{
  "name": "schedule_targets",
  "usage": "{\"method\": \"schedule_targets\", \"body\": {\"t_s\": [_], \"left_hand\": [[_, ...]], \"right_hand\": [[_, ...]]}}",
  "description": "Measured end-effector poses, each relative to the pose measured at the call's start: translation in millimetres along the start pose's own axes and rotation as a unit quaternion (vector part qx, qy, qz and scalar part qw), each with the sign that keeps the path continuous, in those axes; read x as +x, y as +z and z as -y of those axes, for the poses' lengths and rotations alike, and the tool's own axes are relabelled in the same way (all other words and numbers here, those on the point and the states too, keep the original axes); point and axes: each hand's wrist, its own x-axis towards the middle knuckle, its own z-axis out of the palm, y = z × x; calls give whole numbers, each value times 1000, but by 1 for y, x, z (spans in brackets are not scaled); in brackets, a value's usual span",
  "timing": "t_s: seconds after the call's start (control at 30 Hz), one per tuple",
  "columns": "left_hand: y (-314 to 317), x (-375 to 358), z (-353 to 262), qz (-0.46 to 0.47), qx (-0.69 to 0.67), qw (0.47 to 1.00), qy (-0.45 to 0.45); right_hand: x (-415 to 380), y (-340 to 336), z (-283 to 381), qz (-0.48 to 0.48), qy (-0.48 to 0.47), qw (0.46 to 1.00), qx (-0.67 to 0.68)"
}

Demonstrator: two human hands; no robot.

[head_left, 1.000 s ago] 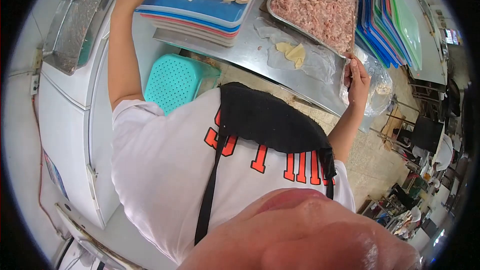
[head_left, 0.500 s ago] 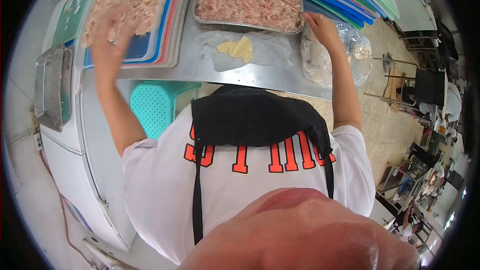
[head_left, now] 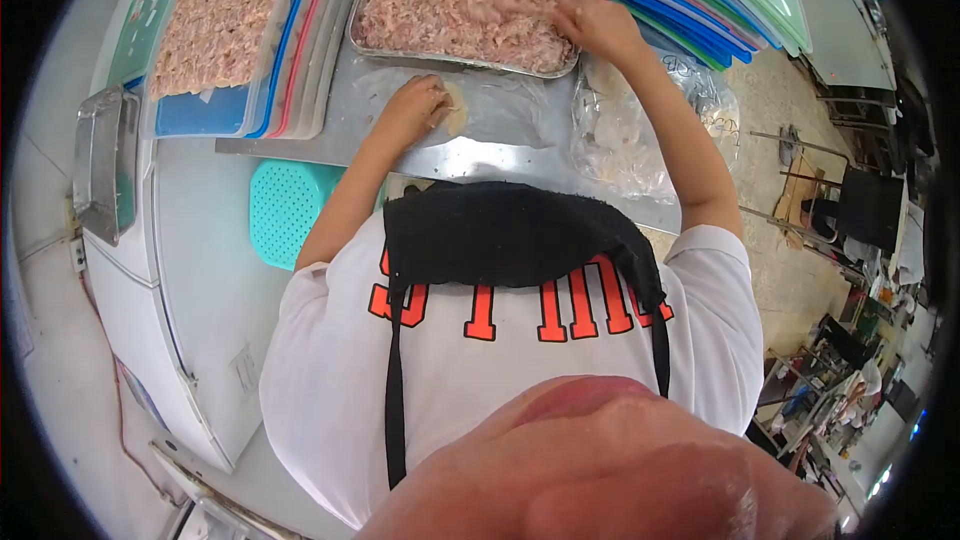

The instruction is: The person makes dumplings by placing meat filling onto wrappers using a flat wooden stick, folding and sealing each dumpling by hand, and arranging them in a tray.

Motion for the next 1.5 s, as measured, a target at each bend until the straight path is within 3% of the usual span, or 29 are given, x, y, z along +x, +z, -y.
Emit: {"method": "schedule_targets", "body": {"t_s": [0.13,0.2,0.23,0.3,0.4,0.43,0.5,0.57,0.63,0.7,0.73,0.8,0.93,0.97,1.0,1.13,1.2,1.23,1.3,1.33,1.4,1.43,1.5], "left_hand": [[-18,-1,-10,-4,-24,998,-59],[-22,-1,-16,-76,-258,953,-142],[-21,0,-17,-77,-258,952,-145],[-20,3,-17,-110,-439,877,-164],[-4,15,-20,-99,-516,834,-166],[-4,17,-24,-101,-517,833,-167],[-9,19,-31,-70,-429,888,-146],[-15,20,-32,-40,-433,889,-146],[-19,22,-31,-12,-434,889,-142],[-21,24,-31,19,-434,896,-94],[-21,26,-31,19,-437,895,-91],[-18,30,-31,41,-295,953,-52],[2,42,-22,-17,-292,955,-52],[7,44,-16,-33,-357,933,-36],[4,46,-14,-47,-419,906,-20],[-20,52,-6,-39,-391,918,-51],[-32,60,-13,-135,-680,706,-146],[-44,65,-16,-134,-680,706,-144],[-67,75,-20,-160,-811,546,-137],[-70,82,-18,-158,-811,546,-136],[-76,98,-14,-172,-890,416,-73],[-87,99,-21,-170,-891,416,-72],[-108,101,-30,-172,-917,356,-46]], "right_hand": [[-22,-7,12,42,-23,998,30],[-33,-8,24,67,-22,997,26],[-37,-9,31,89,-20,996,17],[-42,-10,44,105,7,994,32],[-40,-5,51,109,49,988,101],[-37,-3,47,110,48,988,102],[-27,-4,40,137,99,970,176],[-14,-24,35,136,90,982,98],[-7,-39,22,-3,-16,1000,25],[-9,-38,11,-27,-53,998,11],[-14,-39,12,16,-44,999,0],[-26,-36,18,60,-32,998,-14],[-44,-30,49,155,60,985,40],[-44,-29,56,184,101,975,74],[-43,-24,54,181,115,966,142],[-40,-20,61,74,159,950,260],[-28,-30,65,106,281,916,268],[-22,-35,72,105,282,916,266],[-11,-40,90,13,281,878,389],[-6,-37,96,12,282,878,387],[4,-26,106,-57,241,886,393],[7,-15,108,-58,242,886,391],[10,1,113,-125,170,932,294]]}}
